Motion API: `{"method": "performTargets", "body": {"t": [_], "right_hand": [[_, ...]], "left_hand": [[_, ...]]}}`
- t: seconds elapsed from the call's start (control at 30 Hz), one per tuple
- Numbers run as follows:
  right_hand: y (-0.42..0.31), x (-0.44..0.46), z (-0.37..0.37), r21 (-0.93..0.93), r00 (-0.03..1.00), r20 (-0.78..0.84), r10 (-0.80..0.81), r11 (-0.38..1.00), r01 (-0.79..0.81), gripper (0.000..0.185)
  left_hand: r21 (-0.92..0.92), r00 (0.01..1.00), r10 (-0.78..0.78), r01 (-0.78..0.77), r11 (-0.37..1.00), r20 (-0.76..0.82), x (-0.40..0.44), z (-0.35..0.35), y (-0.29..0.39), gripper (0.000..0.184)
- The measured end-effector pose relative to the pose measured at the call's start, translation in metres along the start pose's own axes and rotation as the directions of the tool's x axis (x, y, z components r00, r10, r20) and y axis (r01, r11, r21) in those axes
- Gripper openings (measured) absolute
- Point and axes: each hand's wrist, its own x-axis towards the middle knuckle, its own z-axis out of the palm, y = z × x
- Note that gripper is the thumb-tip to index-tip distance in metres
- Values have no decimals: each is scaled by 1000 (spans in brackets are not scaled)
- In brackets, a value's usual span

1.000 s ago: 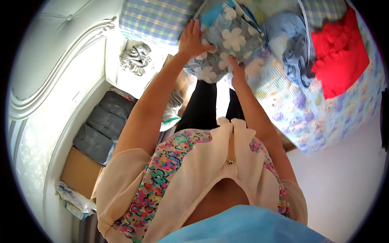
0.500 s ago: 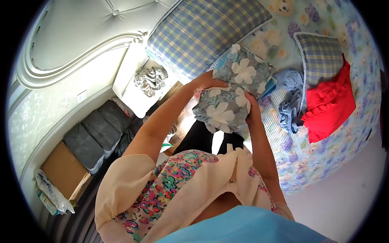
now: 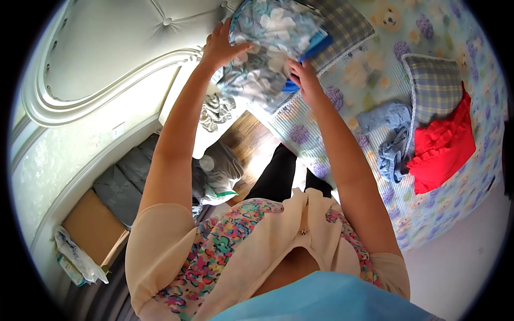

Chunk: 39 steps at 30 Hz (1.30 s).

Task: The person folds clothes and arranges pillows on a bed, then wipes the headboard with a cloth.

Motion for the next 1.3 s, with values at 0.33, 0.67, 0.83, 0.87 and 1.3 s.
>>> {"method": "performTargets", "body": {"t": [0.33, 0.67, 0.83, 0.87, 1.3], "right_hand": [[31, 26, 11, 323, 994, 51, 94, 941, -105, 43], [-10, 35, 48, 387, 965, 194, -178, 918, 91, 43], [1, 61, 61, 210, 977, -188, -104, 967, 144, 34], [-7, 58, 67, 137, 986, -156, -66, 987, 88, 33], [-56, 1, 92, 501, 918, 284, -278, 859, 105, 33]], "left_hand": [[-50, 839, 367, -420, 906, -402, -73, 51, 46, 95], [115, 971, 160, -141, 983, -179, -67, 95, 60, 101], [65, 968, 156, -145, 987, -199, -58, 44, 64, 73], [43, 960, 164, -158, 986, -227, -63, 17, 68, 71], [326, 847, 296, -156, 932, -441, -107, -58, 101, 73]]}}
